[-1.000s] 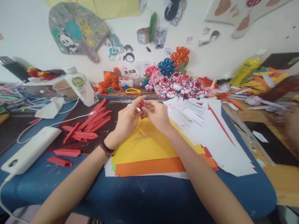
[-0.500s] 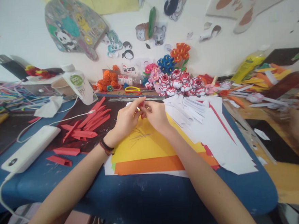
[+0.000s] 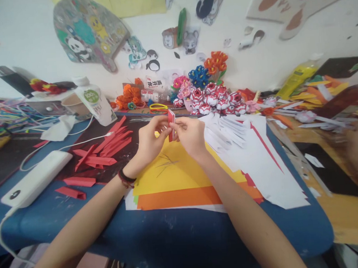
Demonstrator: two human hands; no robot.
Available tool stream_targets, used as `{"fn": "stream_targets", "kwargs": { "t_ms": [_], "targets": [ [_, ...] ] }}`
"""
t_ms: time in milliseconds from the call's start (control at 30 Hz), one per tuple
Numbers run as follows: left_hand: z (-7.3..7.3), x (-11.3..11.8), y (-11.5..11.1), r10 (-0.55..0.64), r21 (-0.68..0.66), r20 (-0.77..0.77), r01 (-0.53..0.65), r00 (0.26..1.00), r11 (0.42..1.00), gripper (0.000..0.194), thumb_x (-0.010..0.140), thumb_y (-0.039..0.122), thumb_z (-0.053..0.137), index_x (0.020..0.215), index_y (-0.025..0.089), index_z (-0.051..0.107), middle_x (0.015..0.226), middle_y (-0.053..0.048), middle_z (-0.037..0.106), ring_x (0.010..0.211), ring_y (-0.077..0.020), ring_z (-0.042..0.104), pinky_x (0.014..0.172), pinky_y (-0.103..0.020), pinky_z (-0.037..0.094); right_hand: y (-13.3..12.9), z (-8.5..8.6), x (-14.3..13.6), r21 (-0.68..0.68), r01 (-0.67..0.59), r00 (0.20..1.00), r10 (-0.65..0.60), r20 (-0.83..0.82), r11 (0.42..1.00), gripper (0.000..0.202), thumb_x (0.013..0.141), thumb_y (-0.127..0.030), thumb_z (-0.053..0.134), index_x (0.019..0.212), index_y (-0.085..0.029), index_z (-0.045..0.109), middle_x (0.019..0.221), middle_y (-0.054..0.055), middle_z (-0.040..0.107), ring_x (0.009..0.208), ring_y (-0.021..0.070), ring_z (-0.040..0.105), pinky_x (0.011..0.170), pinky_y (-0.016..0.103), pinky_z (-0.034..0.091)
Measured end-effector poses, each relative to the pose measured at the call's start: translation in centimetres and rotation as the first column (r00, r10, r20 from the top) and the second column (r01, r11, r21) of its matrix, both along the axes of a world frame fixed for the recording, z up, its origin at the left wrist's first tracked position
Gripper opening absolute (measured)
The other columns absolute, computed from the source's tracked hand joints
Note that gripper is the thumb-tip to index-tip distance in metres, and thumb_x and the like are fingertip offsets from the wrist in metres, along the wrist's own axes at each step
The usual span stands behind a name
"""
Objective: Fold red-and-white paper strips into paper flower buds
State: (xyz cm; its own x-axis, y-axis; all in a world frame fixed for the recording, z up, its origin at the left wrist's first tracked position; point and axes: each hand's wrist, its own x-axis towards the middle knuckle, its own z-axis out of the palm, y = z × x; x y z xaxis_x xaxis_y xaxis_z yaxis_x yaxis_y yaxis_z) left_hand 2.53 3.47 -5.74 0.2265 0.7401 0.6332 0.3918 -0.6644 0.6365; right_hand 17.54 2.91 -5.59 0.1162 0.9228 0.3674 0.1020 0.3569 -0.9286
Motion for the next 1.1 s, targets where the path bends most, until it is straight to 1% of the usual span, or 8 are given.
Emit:
{"fn": "stream_targets", "kwargs": {
  "t_ms": [100, 233, 467, 567, 633, 767, 933, 1100],
  "targets": [
    [0.1, 0.2, -0.2, 0.021, 0.009, 0.033, -0.022, 0.999, 1.000, 0.010, 0.088, 0.014, 0.065, 0.095, 0.019, 0.071, 0.086, -0.002, 0.076, 0.074, -0.0139, 0.066, 0.073, -0.025, 0.049, -0.4, 0.3, -0.1, -0.006, 0.010, 1.000, -0.010, 0.004, 1.000, 0.035, 0.079, -0.051, 0.079, 0.070, -0.019, 0.071, 0.051, 0.001, 0.064, 0.042, 0.0173, 0.062, 0.042, 0.028, 0.049],
    [0.1, 0.2, -0.5, 0.071, 0.013, 0.038, -0.071, 0.997, 0.997, 0.010, 0.087, 0.011, 0.064, 0.088, 0.019, 0.071, 0.078, -0.001, 0.074, 0.069, -0.0140, 0.064, 0.068, -0.025, 0.046, -1.0, 0.4, -0.7, -0.027, -0.009, 0.999, 0.010, 0.034, 1.000, 0.036, 0.088, -0.049, 0.071, 0.068, -0.019, 0.070, 0.049, 0.002, 0.065, 0.041, 0.0163, 0.062, 0.042, 0.027, 0.050],
    [0.7, 0.1, -0.8, 0.175, 0.191, -0.238, -0.131, 0.955, 0.973, 0.022, 0.099, 0.019, 0.052, 0.109, 0.014, 0.072, 0.097, -0.011, 0.075, 0.090, -0.0208, 0.067, 0.079, -0.030, 0.049, -1.1, 0.2, -1.1, -0.019, -0.012, 1.000, 0.012, -0.020, 1.000, 0.037, 0.089, -0.050, 0.069, 0.072, -0.017, 0.071, 0.060, 0.003, 0.069, 0.048, 0.0160, 0.067, 0.044, 0.024, 0.051],
    [1.0, 0.3, -1.2, 0.207, 0.161, -0.412, -0.152, 0.888, 0.975, 0.031, 0.098, 0.018, 0.055, 0.126, 0.012, 0.066, 0.105, -0.013, 0.075, 0.092, -0.0230, 0.069, 0.075, -0.031, 0.049, -0.9, 0.2, -0.7, 0.028, 0.062, 0.996, -0.064, 0.060, 0.998, 0.035, 0.088, -0.047, 0.071, 0.070, -0.016, 0.073, 0.061, 0.002, 0.069, 0.048, 0.0152, 0.066, 0.043, 0.024, 0.047],
    [1.2, 0.5, -1.5, 0.236, 0.118, -0.479, -0.205, 0.846, 0.972, 0.029, 0.100, 0.022, 0.055, 0.126, 0.013, 0.065, 0.099, -0.011, 0.077, 0.083, -0.0222, 0.071, 0.068, -0.029, 0.046, -0.9, 0.3, -0.6, 0.064, 0.095, 0.988, -0.102, 0.112, 0.993, 0.033, 0.089, -0.044, 0.071, 0.071, -0.016, 0.074, 0.063, 0.002, 0.071, 0.050, 0.0150, 0.066, 0.047, 0.024, 0.048],
    [1.2, 0.5, -1.6, 0.265, 0.113, -0.511, -0.242, 0.818, 0.964, 0.019, 0.104, 0.027, 0.054, 0.112, 0.017, 0.069, 0.091, -0.006, 0.079, 0.076, -0.0191, 0.072, 0.063, -0.027, 0.040, -1.1, 0.4, -0.7, 0.081, 0.117, 0.978, -0.129, 0.164, 0.990, 0.031, 0.089, -0.043, 0.071, 0.073, -0.016, 0.075, 0.065, 0.002, 0.072, 0.051, 0.0153, 0.067, 0.050, 0.024, 0.050],
    [1.2, 0.1, -1.4, 0.263, 0.158, -0.513, -0.211, 0.817, 0.965, 0.020, 0.106, 0.027, 0.050, 0.110, 0.016, 0.067, 0.088, -0.006, 0.078, 0.073, -0.0167, 0.071, 0.061, -0.027, 0.037, -0.9, 0.4, -0.7, 0.031, 0.087, 0.990, -0.090, 0.113, 0.996, 0.038, 0.083, -0.053, 0.075, 0.071, -0.016, 0.072, 0.063, 0.002, 0.070, 0.050, 0.0157, 0.066, 0.047, 0.024, 0.048],
    [1.3, 0.4, -1.5, 0.247, 0.152, -0.501, -0.197, 0.829, 0.969, 0.021, 0.107, 0.027, 0.049, 0.112, 0.015, 0.066, 0.090, -0.006, 0.078, 0.073, -0.0160, 0.071, 0.061, -0.026, 0.036, -0.7, 0.6, -0.2, 0.019, 0.036, 0.993, -0.038, 0.109, 0.999, 0.033, 0.085, -0.047, 0.074, 0.073, -0.016, 0.073, 0.066, 0.003, 0.071, 0.050, 0.0139, 0.066, 0.049, 0.023, 0.048]
  ]
}}
